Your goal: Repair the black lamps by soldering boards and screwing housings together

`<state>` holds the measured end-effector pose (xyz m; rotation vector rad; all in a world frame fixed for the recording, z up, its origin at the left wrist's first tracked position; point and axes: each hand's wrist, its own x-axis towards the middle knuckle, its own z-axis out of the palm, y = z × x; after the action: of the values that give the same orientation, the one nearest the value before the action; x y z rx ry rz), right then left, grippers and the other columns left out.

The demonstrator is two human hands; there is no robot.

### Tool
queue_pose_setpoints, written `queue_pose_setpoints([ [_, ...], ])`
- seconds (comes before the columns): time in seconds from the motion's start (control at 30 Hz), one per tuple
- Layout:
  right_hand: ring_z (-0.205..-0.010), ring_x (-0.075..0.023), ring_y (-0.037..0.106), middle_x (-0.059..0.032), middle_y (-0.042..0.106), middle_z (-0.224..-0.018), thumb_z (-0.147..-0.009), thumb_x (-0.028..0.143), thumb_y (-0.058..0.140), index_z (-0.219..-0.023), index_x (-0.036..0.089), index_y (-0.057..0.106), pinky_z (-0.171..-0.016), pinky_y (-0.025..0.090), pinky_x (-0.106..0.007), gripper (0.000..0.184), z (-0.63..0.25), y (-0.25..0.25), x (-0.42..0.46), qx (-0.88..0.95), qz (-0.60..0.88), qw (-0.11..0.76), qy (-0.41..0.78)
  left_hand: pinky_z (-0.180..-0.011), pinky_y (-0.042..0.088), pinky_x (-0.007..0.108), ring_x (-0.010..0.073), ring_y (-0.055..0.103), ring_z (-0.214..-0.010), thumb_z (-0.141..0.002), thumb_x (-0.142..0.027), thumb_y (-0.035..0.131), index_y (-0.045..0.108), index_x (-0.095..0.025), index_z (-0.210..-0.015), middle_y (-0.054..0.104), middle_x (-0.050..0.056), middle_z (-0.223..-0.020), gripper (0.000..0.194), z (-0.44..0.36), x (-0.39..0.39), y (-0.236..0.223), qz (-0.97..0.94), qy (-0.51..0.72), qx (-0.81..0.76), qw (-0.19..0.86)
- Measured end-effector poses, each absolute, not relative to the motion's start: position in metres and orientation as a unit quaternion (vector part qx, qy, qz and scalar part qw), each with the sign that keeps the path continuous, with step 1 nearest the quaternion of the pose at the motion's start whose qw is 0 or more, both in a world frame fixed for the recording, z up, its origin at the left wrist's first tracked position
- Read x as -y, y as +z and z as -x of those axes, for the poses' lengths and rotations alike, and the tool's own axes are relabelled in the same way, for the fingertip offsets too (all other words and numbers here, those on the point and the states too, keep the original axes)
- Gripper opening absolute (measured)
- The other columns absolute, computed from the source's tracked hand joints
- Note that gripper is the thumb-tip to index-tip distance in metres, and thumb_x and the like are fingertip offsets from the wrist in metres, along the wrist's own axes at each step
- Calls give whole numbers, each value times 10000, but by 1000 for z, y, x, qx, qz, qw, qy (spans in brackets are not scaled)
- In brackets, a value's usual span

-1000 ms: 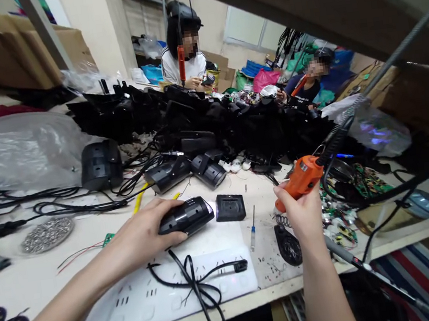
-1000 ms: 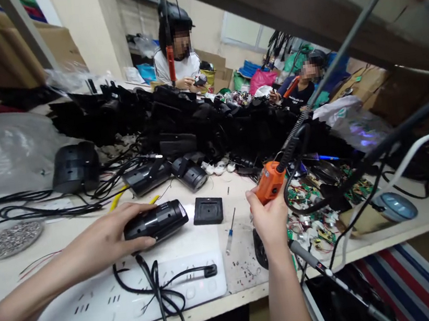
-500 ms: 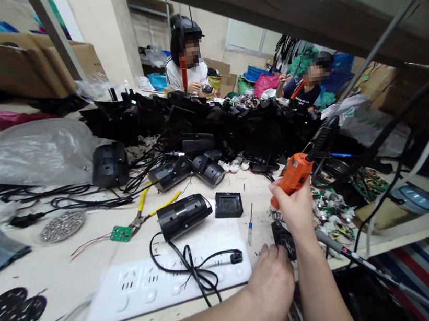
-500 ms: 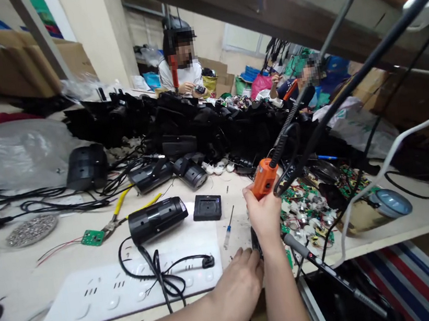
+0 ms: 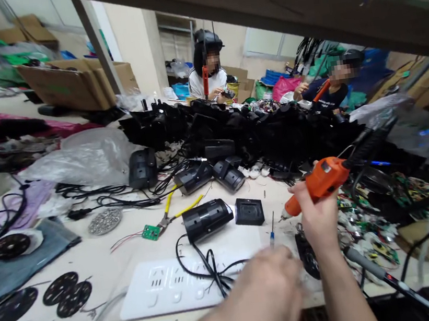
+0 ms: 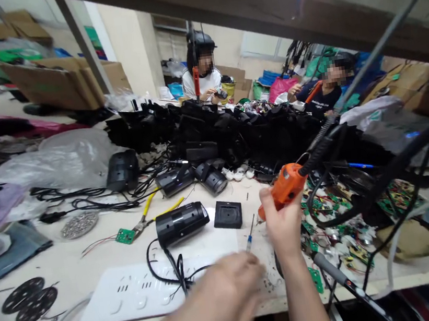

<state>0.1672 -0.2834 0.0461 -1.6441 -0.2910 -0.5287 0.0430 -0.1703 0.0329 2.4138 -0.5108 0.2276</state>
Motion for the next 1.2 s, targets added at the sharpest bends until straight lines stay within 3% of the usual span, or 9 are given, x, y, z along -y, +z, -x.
queue_pose_setpoints([
  [0.1,-754,-222,622,-36,629,-799,-848,784,372,-1105,217,561,-759,499,-392,650,-161,57,276,188,688,687,-139,-904,518,422,257,615,-1001,-920,-360,483,649,-189,-1058,678,104,-1057,275,-47,93,42,-930,194,14,312],
  [0.17,-681,-218,624,-29,618,-737,-837,830,279,-1053,223,605,-668,510,-368,722,-157,66,263,206,645,733,-70,-951,471,482,317,576,-1088,-861,-493,543,624,-178,-1132,651,124,-1107,424,-53,51,37,-936,208,-84,270],
  [0.27,-576,-205,604,-9,594,-644,-851,806,320,-1198,229,591,-580,512,-345,726,-152,77,234,220,590,777,-5,-992,442,480,333,565,-1154,-823,-576,540,579,-161,-1219,635,138,-1191,574,-60,21,21,-936,118,-147,298],
  [0.37,-525,-188,566,-8,592,-616,-835,810,352,-1276,235,571,-521,506,-325,757,-146,84,208,228,557,798,24,-943,465,455,317,602,-1098,-804,-540,577,571,-179,-1195,651,124,-1190,532,-59,24,11,-924,34,-139,354],
  [0.5,-478,-171,543,-14,606,-585,-780,856,374,-1155,235,662,-445,481,-286,780,-135,88,189,235,526,816,55,-868,479,414,290,611,-1023,-734,-432,696,571,-226,-1109,648,80,-1130,446,-50,35,7,-912,50,-100,395],
  [0.7,-373,-174,539,-3,594,-514,-667,925,423,-898,232,727,-334,427,-269,791,-118,89,178,237,494,834,65,-883,464,385,280,603,-1039,-667,-367,782,585,-243,-1060,647,60,-1114,456,-46,34,5,-897,65,-84,428],
  [0.97,-462,-210,580,-42,644,-560,-550,891,601,-851,228,756,-458,491,-329,744,-107,80,189,230,501,823,137,-861,456,366,268,615,-1008,-640,-323,805,599,-230,-1038,667,38,-1082,458,-49,31,8,-893,47,-93,439],
  [1.1,-434,-201,551,-45,617,-539,-475,955,551,-774,198,744,-432,456,-319,836,-112,74,190,236,518,801,185,-858,458,363,261,614,-1002,-623,-335,815,602,-239,-1041,666,26,-1081,478,-48,31,7,-893,45,-90,438],
  [1.2,-385,-192,507,-31,590,-497,-485,948,541,-742,209,737,-391,432,-319,807,-116,69,189,224,498,814,197,-848,462,352,254,619,-983,-617,-339,824,604,-244,-1032,670,18,-1053,479,-48,30,4,-892,53,-86,440],
])
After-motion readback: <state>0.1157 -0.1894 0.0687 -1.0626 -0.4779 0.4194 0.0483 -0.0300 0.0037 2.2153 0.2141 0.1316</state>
